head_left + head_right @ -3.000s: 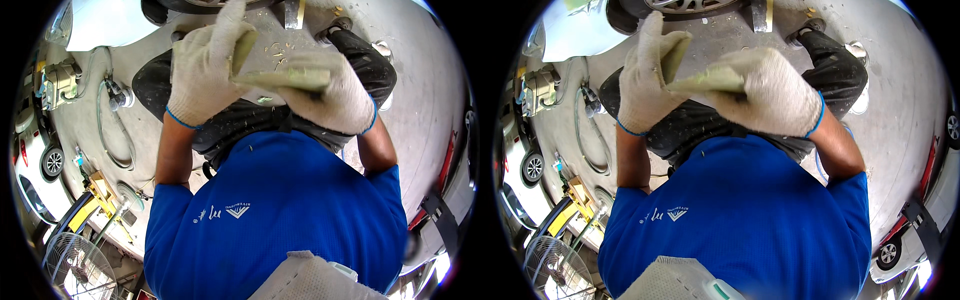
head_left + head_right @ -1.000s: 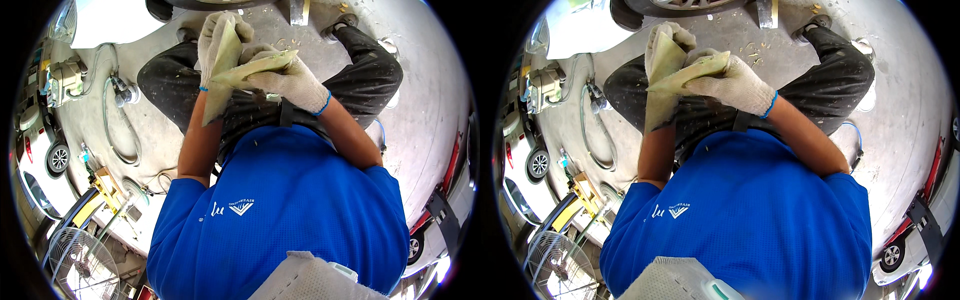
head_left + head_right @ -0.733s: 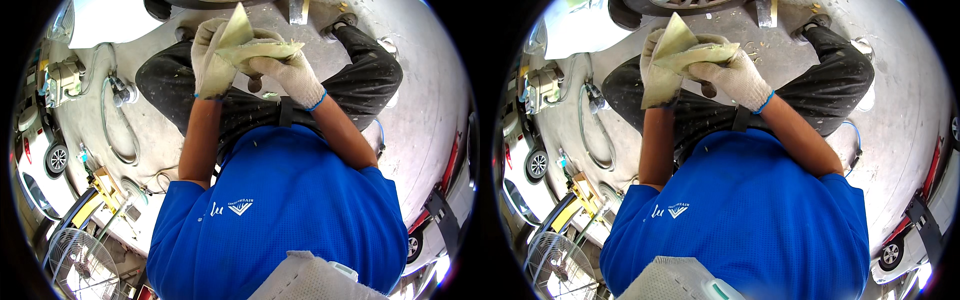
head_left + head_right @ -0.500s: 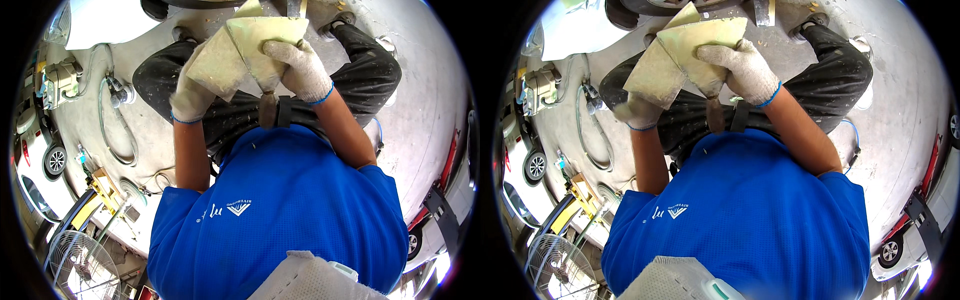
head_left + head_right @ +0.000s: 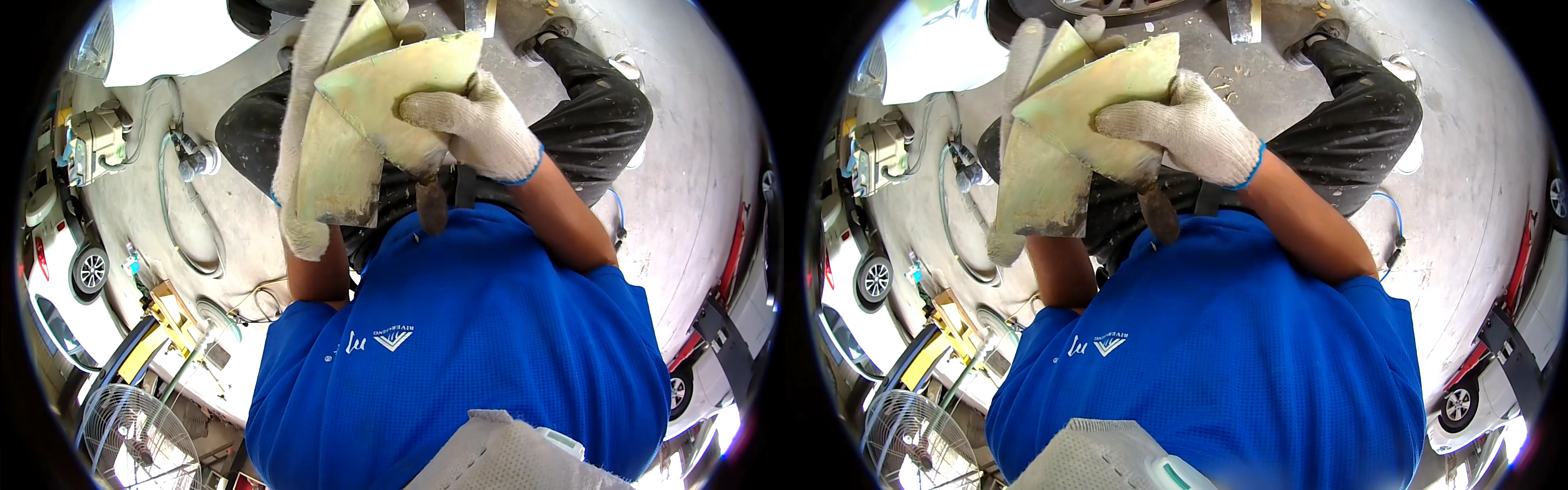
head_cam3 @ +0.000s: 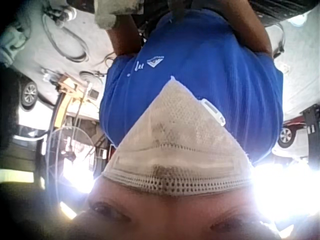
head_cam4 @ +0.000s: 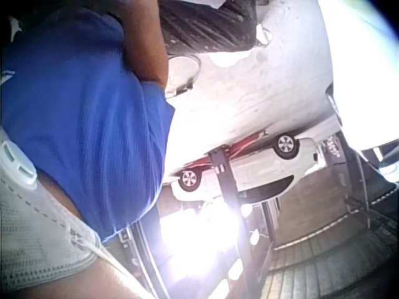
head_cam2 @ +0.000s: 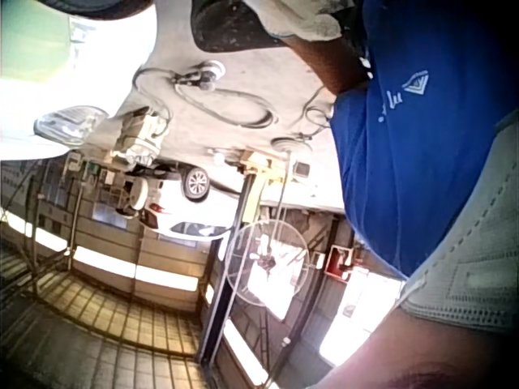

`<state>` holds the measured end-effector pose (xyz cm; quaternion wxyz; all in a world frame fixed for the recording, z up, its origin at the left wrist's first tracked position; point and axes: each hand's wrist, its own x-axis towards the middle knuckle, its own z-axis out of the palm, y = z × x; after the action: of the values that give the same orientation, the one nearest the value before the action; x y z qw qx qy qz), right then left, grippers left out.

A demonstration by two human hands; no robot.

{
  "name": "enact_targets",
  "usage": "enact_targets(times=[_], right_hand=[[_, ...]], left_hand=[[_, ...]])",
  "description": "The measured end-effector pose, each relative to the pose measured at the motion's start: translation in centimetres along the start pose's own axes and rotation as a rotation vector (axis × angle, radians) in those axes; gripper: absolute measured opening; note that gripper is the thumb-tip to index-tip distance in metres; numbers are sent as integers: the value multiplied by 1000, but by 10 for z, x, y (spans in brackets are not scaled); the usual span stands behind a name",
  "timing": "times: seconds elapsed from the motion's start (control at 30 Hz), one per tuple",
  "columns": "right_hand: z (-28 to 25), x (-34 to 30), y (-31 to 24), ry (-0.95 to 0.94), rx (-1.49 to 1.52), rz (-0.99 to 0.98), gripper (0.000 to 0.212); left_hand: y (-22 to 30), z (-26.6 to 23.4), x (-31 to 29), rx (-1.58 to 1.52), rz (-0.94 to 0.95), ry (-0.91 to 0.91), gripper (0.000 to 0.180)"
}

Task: The person sands the front bumper of a white car using a sanding block and a scraper. They move around the bumper, adjusting their position and the sanding block to work on different areas.

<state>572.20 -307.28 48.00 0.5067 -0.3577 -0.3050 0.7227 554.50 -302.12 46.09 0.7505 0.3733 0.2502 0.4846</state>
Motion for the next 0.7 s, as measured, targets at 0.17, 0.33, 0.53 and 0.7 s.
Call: enact_targets(times=[0.17,0.33,0.53,0.7], right_hand=[[8,-6,-17,96,-833,-653,34],[22,-16,-5,83,-1037,-802,33],[21,-10,-1,102,-1051,-854,27],[-1,5,-11,155,-1087,-849,25]], left_hand=[[10,-12,13,-527,-195,-124,58],[16,10,35,-441,-263,-80,35],[16,18,14,717,178,-44,26],[37,25,13,1731,404,-152,21]])
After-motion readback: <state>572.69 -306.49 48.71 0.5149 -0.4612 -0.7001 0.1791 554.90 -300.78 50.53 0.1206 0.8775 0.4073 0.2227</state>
